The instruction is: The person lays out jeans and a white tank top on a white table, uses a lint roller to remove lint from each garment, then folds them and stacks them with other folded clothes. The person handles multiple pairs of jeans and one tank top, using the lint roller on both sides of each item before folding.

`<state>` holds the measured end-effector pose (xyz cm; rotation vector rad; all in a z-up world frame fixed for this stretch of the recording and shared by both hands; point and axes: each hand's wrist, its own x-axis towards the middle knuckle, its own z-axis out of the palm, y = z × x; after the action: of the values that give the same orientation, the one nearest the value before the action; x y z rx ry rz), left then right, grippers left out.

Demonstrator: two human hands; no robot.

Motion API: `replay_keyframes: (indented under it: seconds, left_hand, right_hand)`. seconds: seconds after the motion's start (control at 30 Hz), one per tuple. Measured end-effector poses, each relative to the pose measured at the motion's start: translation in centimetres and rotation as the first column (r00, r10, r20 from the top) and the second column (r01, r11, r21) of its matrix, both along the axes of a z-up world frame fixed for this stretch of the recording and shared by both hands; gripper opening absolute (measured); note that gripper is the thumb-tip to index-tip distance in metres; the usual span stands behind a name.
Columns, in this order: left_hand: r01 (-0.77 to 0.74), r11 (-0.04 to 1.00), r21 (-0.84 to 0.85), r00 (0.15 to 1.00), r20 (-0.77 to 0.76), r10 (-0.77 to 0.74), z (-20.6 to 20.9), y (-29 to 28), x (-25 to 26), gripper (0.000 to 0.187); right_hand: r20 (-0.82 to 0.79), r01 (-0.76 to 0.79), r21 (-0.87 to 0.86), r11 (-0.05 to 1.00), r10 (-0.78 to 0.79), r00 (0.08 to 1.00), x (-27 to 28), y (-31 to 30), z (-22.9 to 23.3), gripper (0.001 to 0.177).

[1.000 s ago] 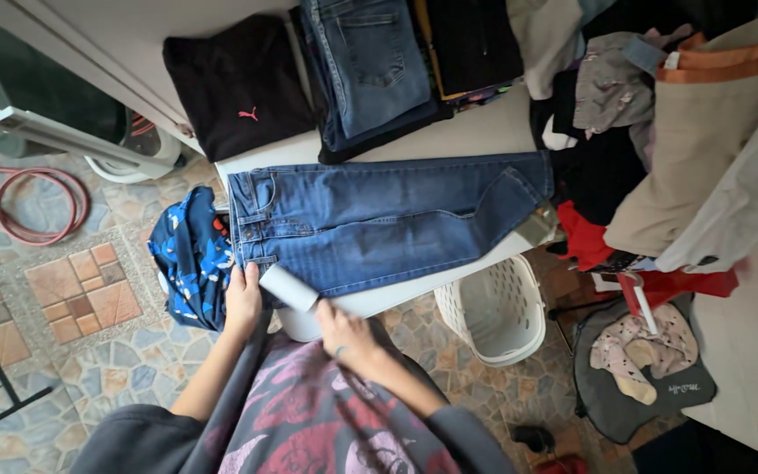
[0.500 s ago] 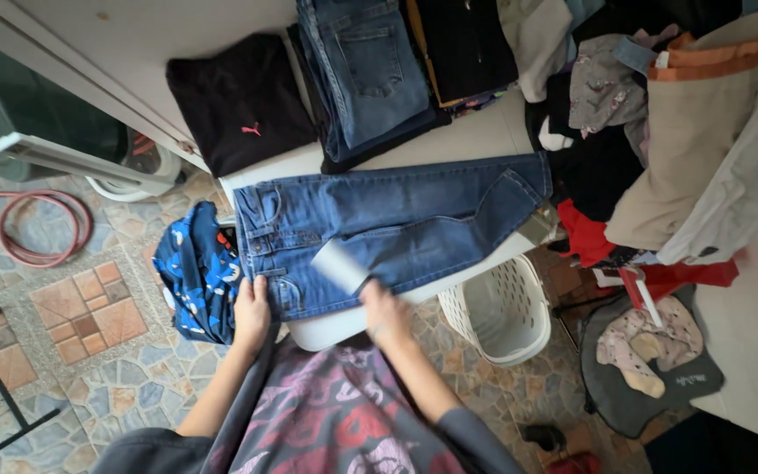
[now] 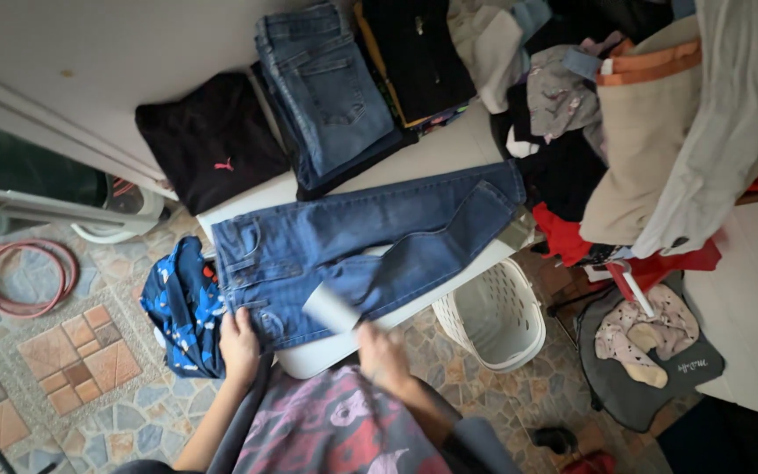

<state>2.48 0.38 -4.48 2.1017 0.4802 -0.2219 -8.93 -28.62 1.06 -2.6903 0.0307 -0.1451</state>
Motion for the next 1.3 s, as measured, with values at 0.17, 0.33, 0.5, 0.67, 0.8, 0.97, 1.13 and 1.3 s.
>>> replay_keyframes:
  seconds: [0.17, 0.33, 0.5, 0.67, 0.8, 0.97, 1.13, 1.3]
  left_hand:
    - [-0.049, 0.992, 0.113, 0.999, 0.025, 0.046, -0.7, 2.8, -0.8, 0.043]
    - [-0.072, 0.981, 0.179, 0.997, -0.007, 0.075, -2.1, 5.0, -1.7, 0.044]
    - [-0.074, 0.959, 0.274, 0.997, 0.049, 0.062, -3.8, 5.0, -2.1, 0.042]
    - [-0.098, 0.969, 0.225, 0.992, -0.058, 0.114, -3.4, 5.5, -0.8, 0.044]
    - [-0.119, 0.977, 0.177, 0.99, -0.058, 0.131, -1.9, 4.9, -1.1, 0.051]
    - [-0.205, 0.924, 0.324, 0.975, -0.017, 0.223, -0.5, 3.6, 0.3, 0.069]
    - [-0.248, 0.93, 0.271, 0.969, 0.066, 0.239, -1.2, 4.0, 0.2, 0.063]
    - [-0.323, 0.94, 0.111, 0.946, 0.063, 0.318, -1.9, 3.8, -0.6, 0.046]
  right_hand:
    - [-0.087, 0.013, 0.029, 0.999, -0.011, 0.996, -2.9, -0.2, -0.1, 0.016]
    - [-0.079, 0.037, -0.049, 0.998, -0.041, 0.996, -0.1, -2.3, -0.2, 0.021]
    - [-0.26, 0.316, -0.118, 0.941, -0.336, 0.905, 4.1, -10.9, 0.1, 0.013]
    - [0.127, 0.574, -0.018, 0.819, -0.567, 0.813, 6.6, -21.5, -1.0, 0.016]
    - [0.07, 0.679, 0.118, 0.725, -0.688, 0.723, 6.0, -21.7, -1.0, 0.022]
    - [-0.151, 0.525, 0.245, 0.815, -0.503, 0.851, 3.5, -15.7, -0.1, 0.045]
    - [0.055, 0.731, 0.329, 0.598, -0.785, 0.618, 6.5, -22.2, -2.2, 0.056]
    - [-0.242, 0.765, -0.034, 0.644, -0.748, 0.619, 10.4, -29.2, -4.6, 0.05]
